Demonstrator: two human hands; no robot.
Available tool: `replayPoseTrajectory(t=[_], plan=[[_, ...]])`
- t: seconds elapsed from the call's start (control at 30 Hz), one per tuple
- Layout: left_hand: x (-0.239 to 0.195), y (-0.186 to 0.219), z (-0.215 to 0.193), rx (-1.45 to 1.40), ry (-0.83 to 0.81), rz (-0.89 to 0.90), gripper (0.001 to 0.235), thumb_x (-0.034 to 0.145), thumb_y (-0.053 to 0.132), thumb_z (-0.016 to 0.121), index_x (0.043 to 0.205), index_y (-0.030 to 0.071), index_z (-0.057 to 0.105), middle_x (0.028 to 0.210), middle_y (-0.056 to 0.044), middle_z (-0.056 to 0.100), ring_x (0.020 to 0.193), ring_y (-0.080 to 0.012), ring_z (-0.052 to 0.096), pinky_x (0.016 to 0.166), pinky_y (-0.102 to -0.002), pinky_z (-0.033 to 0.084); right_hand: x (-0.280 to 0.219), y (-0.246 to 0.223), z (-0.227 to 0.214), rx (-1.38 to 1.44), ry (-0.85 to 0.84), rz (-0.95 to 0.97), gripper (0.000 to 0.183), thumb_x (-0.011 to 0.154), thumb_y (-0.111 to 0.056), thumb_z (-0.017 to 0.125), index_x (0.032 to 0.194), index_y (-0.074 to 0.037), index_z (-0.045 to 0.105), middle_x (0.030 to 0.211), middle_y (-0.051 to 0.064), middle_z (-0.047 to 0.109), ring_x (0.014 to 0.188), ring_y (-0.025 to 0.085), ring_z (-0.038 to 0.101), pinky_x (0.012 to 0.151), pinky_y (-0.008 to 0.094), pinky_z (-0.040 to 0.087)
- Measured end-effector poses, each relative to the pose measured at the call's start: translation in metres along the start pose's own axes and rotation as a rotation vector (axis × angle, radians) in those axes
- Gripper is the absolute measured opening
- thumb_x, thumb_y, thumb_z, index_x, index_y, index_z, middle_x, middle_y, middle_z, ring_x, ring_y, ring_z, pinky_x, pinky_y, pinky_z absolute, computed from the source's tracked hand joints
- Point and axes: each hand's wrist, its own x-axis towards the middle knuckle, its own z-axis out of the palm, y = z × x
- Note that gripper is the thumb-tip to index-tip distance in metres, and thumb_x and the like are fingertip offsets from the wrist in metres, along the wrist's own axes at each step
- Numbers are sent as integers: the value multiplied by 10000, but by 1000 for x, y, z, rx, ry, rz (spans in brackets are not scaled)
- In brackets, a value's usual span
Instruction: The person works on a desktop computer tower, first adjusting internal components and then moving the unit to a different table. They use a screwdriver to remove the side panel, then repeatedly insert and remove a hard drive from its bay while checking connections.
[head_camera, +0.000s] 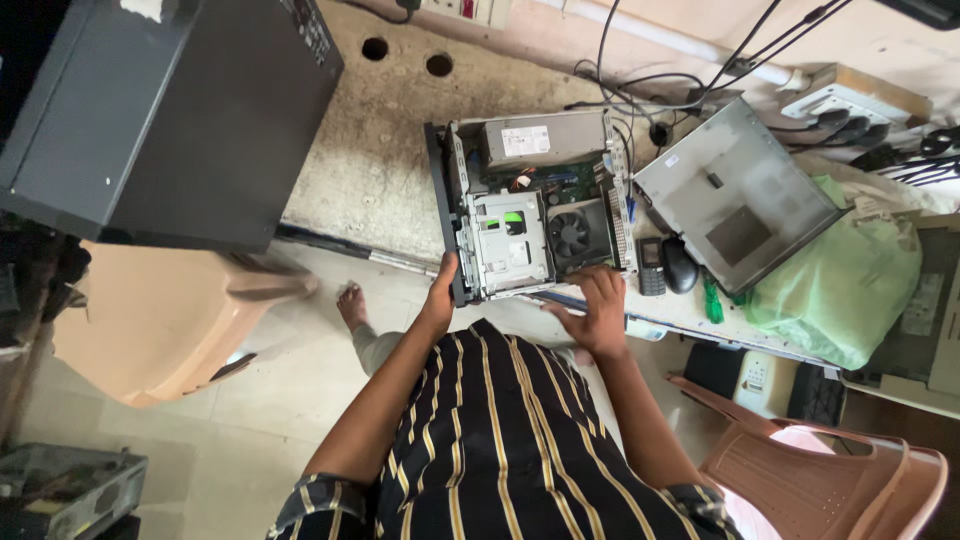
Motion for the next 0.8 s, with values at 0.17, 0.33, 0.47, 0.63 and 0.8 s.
replayPoseTrajectory(t=[0.17,0.33,0.47,0.63,0.8], plan=[[4,-9,-8,-120,-29,-10,508,1083,487,422,1192,40,636,932,-73,710,783,-185,685,701,-330,566,-1,19,28,17,12,15,466,771,-399,885,948,-46,638,892,95,638,921,334,583,900,469,385],[2,-2,-10,-182,-76,52,506,1103,470,426,1168,14,634,927,-102,722,780,-229,700,693,-377,578,0,15,32,89,71,111,480,696,-425,918,785,-73,603,774,68,605,800,308,567,833,435,349],[-1,13,-7,-204,-106,18,520,1087,500,403,1204,48,631,971,-96,728,827,-228,708,698,-410,588,8,11,28,124,105,127,473,688,-423,929,748,-89,599,744,43,616,768,288,571,844,424,347],[-2,27,-2,-216,-72,-79,529,1043,516,394,1210,75,632,1002,-91,742,862,-240,723,686,-456,607,13,13,25,121,93,158,481,643,-424,947,728,-91,609,718,47,604,749,277,558,843,421,345],[-1,32,-3,-198,-117,-13,526,1072,495,420,1218,35,629,995,-113,732,849,-259,720,698,-455,611,5,15,32,145,94,206,479,648,-421,948,735,-88,616,728,46,609,754,269,562,843,407,337]])
